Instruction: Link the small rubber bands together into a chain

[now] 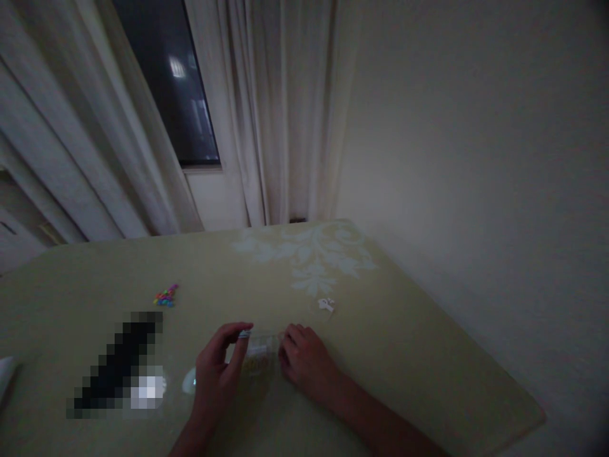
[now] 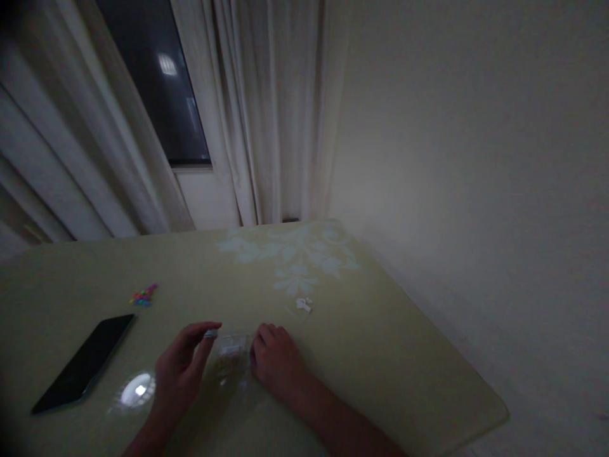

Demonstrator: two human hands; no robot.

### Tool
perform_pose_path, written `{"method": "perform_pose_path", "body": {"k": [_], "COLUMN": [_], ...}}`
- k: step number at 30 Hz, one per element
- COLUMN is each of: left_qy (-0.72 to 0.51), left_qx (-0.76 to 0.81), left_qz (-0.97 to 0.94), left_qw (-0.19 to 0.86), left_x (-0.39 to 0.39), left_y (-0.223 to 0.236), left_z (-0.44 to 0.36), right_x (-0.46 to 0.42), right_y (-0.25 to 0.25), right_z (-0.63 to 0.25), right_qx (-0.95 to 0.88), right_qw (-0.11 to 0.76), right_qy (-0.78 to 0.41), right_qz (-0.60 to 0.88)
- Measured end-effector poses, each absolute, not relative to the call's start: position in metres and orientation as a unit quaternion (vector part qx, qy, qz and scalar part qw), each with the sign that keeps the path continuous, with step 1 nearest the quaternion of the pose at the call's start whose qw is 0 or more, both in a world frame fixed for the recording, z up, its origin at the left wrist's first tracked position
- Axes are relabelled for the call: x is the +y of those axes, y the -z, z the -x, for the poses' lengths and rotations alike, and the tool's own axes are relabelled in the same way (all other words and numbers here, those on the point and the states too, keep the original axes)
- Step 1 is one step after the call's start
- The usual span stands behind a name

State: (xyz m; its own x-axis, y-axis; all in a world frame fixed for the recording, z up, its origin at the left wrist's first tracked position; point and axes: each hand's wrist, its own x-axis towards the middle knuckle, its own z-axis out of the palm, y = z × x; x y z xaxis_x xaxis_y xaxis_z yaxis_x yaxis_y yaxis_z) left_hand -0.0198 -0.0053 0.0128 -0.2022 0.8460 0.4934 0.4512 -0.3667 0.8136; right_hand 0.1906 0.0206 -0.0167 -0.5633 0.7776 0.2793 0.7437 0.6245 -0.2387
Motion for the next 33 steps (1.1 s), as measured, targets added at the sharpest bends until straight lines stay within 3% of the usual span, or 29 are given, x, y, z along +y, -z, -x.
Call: {"method": "perform_pose_path", "body": {"k": [3, 9, 14, 21, 33], "left_qy": [-0.543, -0.539, -0.530, -0.518, -0.521], "left_qx": [0.529, 0.493, 0.464, 0.452, 0.428], "left_qz": [-0.629, -0.646, -0.673, -0.691, -0.704], "left_qw": [0.172, 0.221, 0.227, 0.224, 0.223], "left_x": [-0.007, -0.012, -0.015, -0.018, -0.016], "left_y": [-0.013, -0.014, -0.016, -0.021, -0.023], "left_z": [0.020, 0.009, 0.003, 0.001, 0.000], "right_x": [0.019, 0.015, 0.014, 0.009, 0.003], "right_y": [0.009, -0.020, -0.027, -0.030, -0.037], "right_z": [-0.194, -0.200, -0.204, -0.205, -0.203], "right_qx": [-0.862, -0.735, -0.657, -0.622, -0.651], "right_qw": [0.212, 0.375, 0.405, 0.391, 0.376], "right_qy": [-0.141, -0.376, -0.498, -0.572, -0.552], "right_qz": [0.438, 0.421, 0.395, 0.364, 0.361]}}
